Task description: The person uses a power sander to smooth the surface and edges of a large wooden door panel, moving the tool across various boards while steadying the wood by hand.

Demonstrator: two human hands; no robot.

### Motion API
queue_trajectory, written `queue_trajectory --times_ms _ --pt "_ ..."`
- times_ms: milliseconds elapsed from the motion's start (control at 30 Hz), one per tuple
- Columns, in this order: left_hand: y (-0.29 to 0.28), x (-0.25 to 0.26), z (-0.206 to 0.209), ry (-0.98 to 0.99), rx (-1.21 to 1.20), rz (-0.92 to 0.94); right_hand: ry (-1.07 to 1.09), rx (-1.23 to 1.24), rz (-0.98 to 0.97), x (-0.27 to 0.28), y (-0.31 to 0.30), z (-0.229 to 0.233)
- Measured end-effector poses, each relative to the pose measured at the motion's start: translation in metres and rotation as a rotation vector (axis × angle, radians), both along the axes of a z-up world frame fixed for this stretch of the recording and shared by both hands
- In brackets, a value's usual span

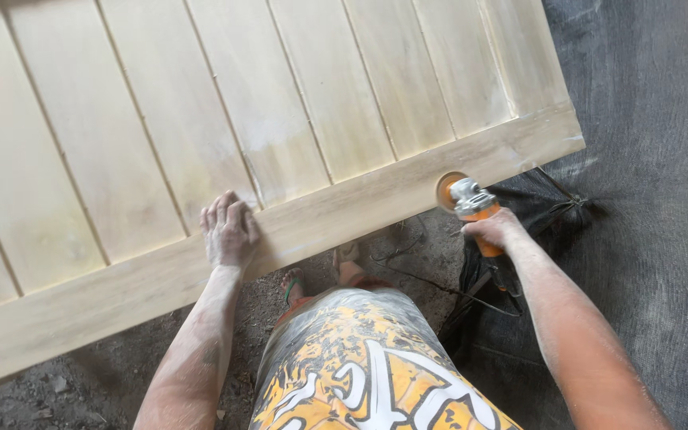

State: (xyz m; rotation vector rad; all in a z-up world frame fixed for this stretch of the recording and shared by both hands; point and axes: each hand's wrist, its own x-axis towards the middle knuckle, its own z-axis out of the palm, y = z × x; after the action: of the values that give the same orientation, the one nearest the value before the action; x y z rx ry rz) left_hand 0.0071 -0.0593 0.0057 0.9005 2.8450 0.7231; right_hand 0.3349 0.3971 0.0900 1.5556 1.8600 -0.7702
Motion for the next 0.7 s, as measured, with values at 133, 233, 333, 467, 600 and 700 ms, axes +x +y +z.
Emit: queue_trajectory --times_ms 133,233,333,467,600,700 --pt "0.004 -0.001 0.006 0.003 -0.007 0.01 0.035 0.006 -0.208 0.016 0.057 0.009" --pt "0.006 0.0 0.007 0.008 -0.047 0.015 0.187 -0.027 -0.381 0.033 0.108 0.0" --pt "0.008 -0.001 0.008 0.018 -0.093 0.012 0.284 -0.04 -0.48 0.042 0.159 -0.013" --pt "0.011 -0.001 0.009 0.013 -0.123 0.011 0.385 -0.063 -0.695 0.036 0.221 -0.021" --pt "0.014 -0.001 0.013 0.037 -0.111 0.015 0.412 -0.095 -0.722 0.017 0.25 -0.023" --pt "0.008 0.007 0.012 0.009 -0.092 0.009 0.364 -0.132 -0.56 -0.009 0.215 -0.019"
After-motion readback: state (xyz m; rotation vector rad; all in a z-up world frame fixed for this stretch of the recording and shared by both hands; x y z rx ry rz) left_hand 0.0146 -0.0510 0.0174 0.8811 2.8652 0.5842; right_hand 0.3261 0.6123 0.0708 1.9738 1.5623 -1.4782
